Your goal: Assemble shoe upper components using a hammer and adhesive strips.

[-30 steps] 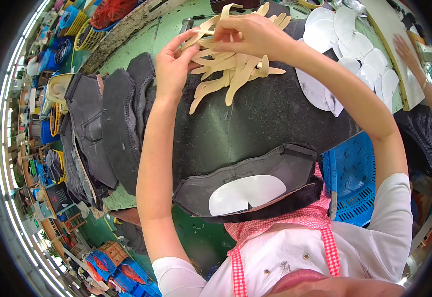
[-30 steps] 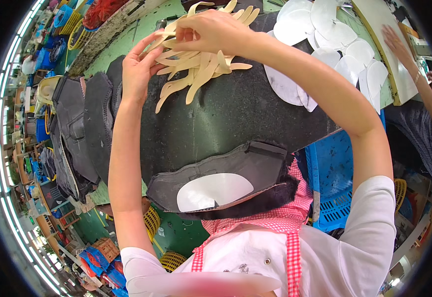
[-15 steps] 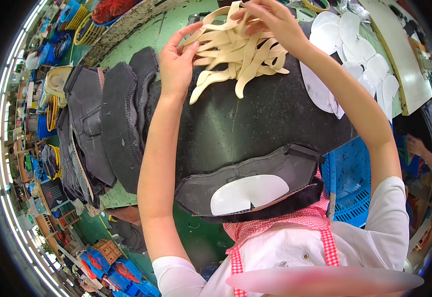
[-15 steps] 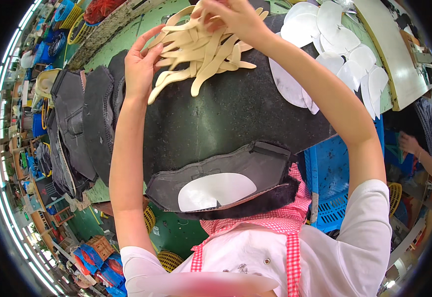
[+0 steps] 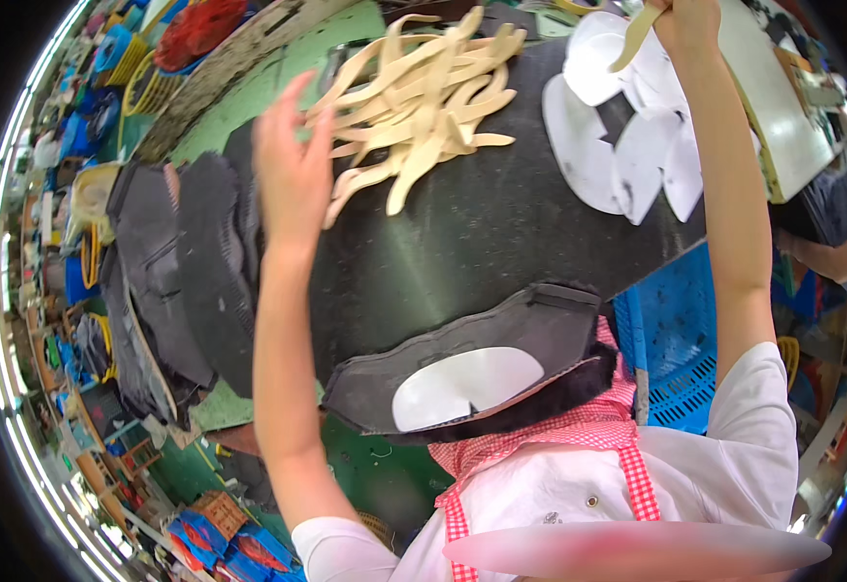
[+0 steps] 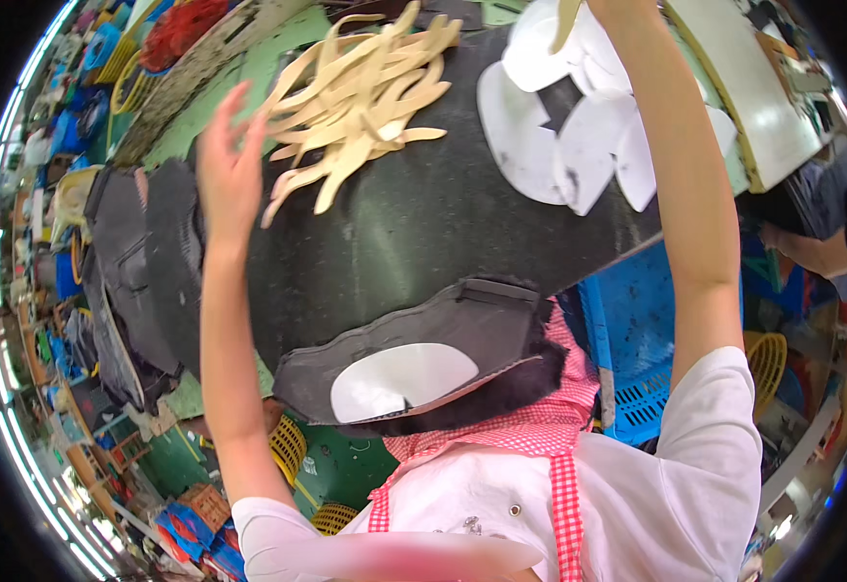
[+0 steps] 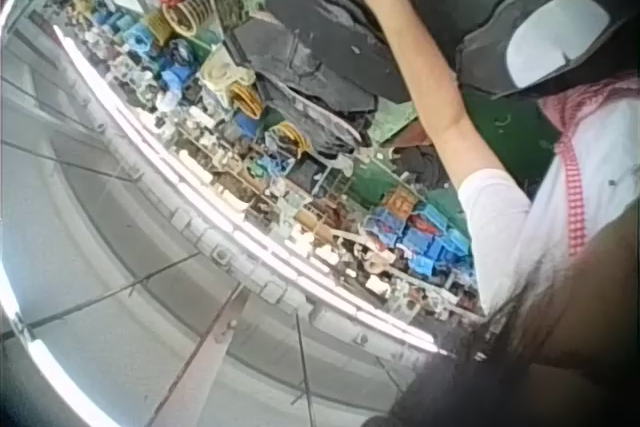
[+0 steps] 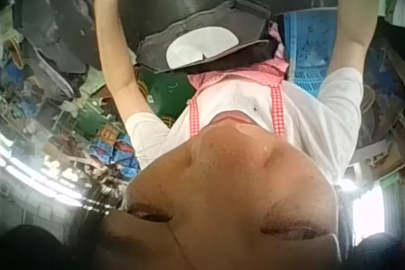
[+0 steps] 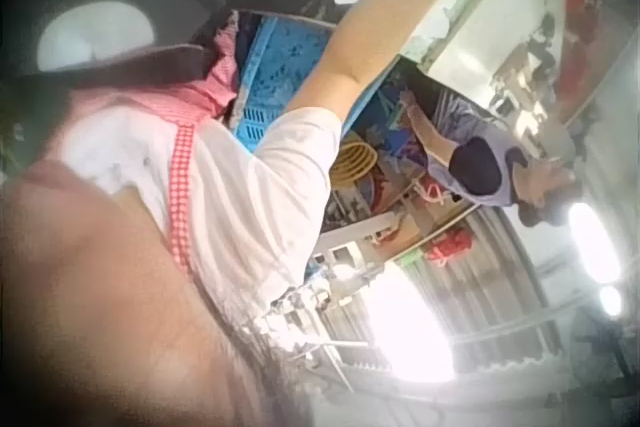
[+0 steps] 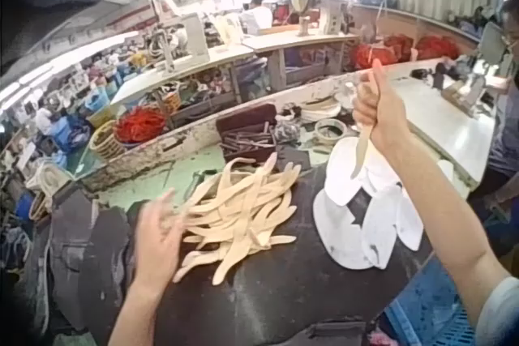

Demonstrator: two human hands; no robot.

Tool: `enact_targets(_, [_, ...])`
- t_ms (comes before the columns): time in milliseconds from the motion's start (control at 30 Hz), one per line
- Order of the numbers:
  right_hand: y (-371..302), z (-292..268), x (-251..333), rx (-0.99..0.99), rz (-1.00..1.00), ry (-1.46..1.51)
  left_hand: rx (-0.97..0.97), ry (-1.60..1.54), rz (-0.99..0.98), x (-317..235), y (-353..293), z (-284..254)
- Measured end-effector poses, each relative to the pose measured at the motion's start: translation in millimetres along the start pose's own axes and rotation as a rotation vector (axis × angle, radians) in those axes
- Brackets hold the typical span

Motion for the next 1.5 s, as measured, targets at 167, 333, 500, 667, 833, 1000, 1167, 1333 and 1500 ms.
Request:
enact_targets(167, [-141.8, 66.3, -28.0, -0.005, 0.483, -0.777, 0.475, -0.068, 0.074, -78.9, -84.6, -30.0])
enact_targets(333, [-207.9, 149.6, -88.4, 0.389, 0.660, -0.945, 0.528, -0.106, -0.040, -115.8, -177.1, -22.5])
enact_targets(500, [-244.6, 168.3, -104.5, 0.325, 1.059, -0.919, 0.262, -0.178, 0.103, -133.9, -179.3, -46.1])
enact_targets(667, [-281.3, 200.7, -161.4, 0.409, 1.176, -0.959, 0.354, -0.047, 0.136, -129.3, -220.3, -57.1])
enact_targets(833, [-294.2, 248.9, -209.0, 0.553, 0.878, -1.142, 0.312, -0.088, 0.154, -130.3, -225.1, -53.0])
enact_targets(1000, [-292.3, 247.1, -229.5, 0.477, 0.815, -1.229, 0.143, -0.128, 0.212, -130.7, -233.2, -55.7])
enact_targets(1167, [-296.7, 252.0, -226.9, 0.542, 0.568, -1.343, 0.236, -0.106, 0.171, -125.1, -232.2, -50.0])
enact_targets(1333, [-296.5, 221.9, -175.4, 0.334, 0.911, -1.475, 0.205, -0.107, 0.126, -124.4, -230.0, -53.8])
enact_targets(1500, [-293.7, 195.7, -151.2, 0.294, 0.637, -1.460, 0.422, 0.113, 0.111, -129.2, -226.1, -43.1])
Point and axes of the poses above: each hand's wrist, its own y-axis towards the middle knuckle, its own z-axis out of the palm, x = y × z, the point moved 9 cm from there along y, towards the middle knuckle, and after that the axes turned 14 degrees about z, right-handed, at the moved point
